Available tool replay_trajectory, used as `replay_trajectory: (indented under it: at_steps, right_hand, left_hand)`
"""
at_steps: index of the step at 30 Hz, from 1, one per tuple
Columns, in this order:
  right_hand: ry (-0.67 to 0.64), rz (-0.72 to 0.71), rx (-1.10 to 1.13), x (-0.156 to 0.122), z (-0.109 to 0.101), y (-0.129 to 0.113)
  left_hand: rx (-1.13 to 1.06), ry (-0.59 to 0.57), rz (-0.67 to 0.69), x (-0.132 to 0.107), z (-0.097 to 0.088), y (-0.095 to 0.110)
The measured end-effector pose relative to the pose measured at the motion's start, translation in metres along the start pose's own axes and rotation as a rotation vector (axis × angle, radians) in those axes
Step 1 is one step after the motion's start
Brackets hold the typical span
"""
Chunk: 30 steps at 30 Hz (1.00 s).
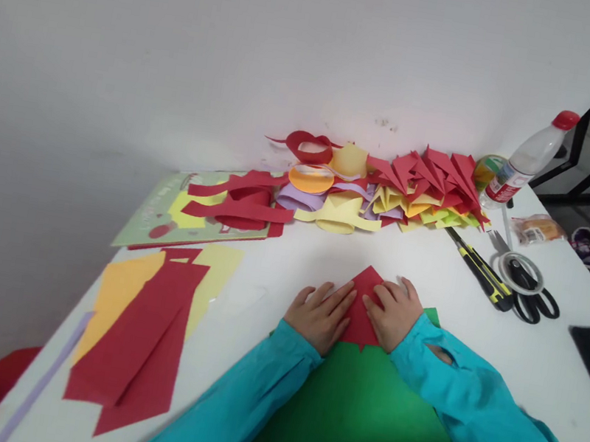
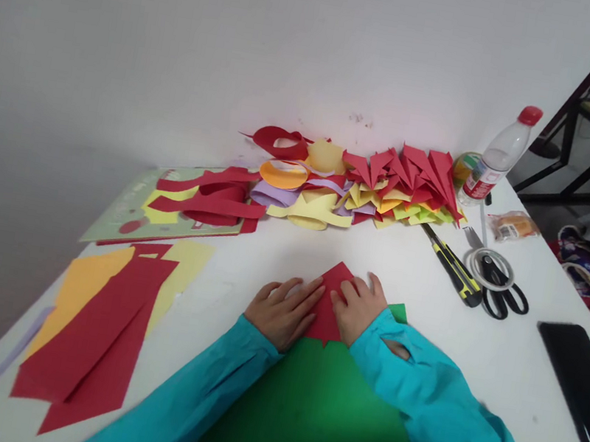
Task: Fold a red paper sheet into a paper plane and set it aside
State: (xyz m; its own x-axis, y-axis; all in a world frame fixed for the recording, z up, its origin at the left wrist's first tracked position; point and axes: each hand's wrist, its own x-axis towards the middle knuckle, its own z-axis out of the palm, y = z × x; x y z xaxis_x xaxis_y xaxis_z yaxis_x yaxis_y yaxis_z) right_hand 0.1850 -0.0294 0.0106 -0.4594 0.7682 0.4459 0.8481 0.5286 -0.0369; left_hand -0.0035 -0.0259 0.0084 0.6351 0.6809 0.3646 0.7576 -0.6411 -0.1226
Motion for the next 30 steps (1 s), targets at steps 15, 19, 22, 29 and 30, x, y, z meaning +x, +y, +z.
replay_trajectory:
  at_steps: [15, 19, 22, 29, 30]
  right_hand:
    - [-0.123, 0.040, 0.035, -0.002, -0.005, 0.002]
    - [-0.098, 0.030, 0.071, -0.002, -0.002, 0.008]
    - [-0.082, 0.036, 0.080, -0.002, -0.001, 0.006]
    - [-0.090, 0.049, 0.101, -0.003, -0.001, 0.008]
    - [-0.081, 0.053, 0.108, -0.004, -0.001, 0.009]
  left_hand:
    - [-0.019, -0.091, -0.007, -0.004, 0.001, 0.001]
    - [-0.070, -0.097, -0.039, 0.000, -0.001, 0.003]
    - [-0.089, -0.091, -0.064, 0.002, 0.000, 0.003]
    - [-0.112, -0.098, -0.075, 0.001, 0.002, 0.003]
    - [-0.113, -0.096, -0.078, 0.001, 0.003, 0.003]
